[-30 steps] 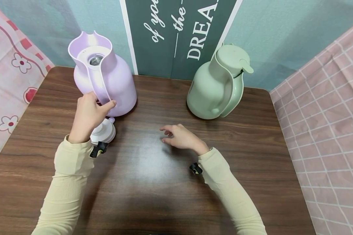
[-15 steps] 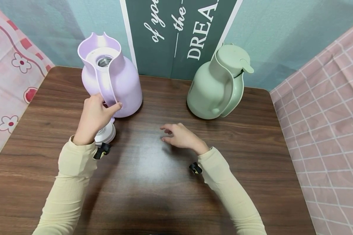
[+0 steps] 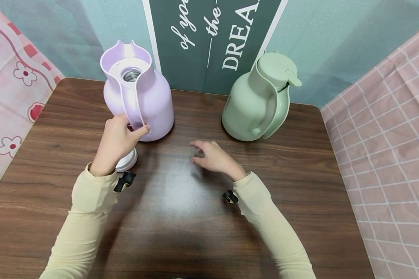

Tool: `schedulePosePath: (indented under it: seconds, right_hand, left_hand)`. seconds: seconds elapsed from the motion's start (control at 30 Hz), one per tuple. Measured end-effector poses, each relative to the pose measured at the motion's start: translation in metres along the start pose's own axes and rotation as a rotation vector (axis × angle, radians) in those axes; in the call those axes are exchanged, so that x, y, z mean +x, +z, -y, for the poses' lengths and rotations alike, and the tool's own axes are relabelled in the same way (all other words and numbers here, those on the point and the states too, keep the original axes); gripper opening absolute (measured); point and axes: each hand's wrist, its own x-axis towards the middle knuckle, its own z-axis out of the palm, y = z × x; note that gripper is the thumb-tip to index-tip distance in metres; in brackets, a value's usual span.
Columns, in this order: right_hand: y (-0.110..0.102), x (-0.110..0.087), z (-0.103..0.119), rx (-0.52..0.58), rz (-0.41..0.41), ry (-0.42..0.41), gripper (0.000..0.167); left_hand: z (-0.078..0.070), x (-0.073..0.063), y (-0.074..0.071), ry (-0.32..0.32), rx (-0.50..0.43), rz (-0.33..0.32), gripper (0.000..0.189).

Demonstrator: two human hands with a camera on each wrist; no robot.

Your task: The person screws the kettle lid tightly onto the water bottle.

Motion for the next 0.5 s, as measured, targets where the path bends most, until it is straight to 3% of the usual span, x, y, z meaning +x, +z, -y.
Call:
schedulePosePath:
  seconds: [0.5]
  right_hand:
    - [-0.0053,0.0034,0.0031,0.051,-0.027,0.049,0.066]
  left_hand:
    - [-0.0065,-0.0076,0.0042,0.020,0.005,0.040,0.017]
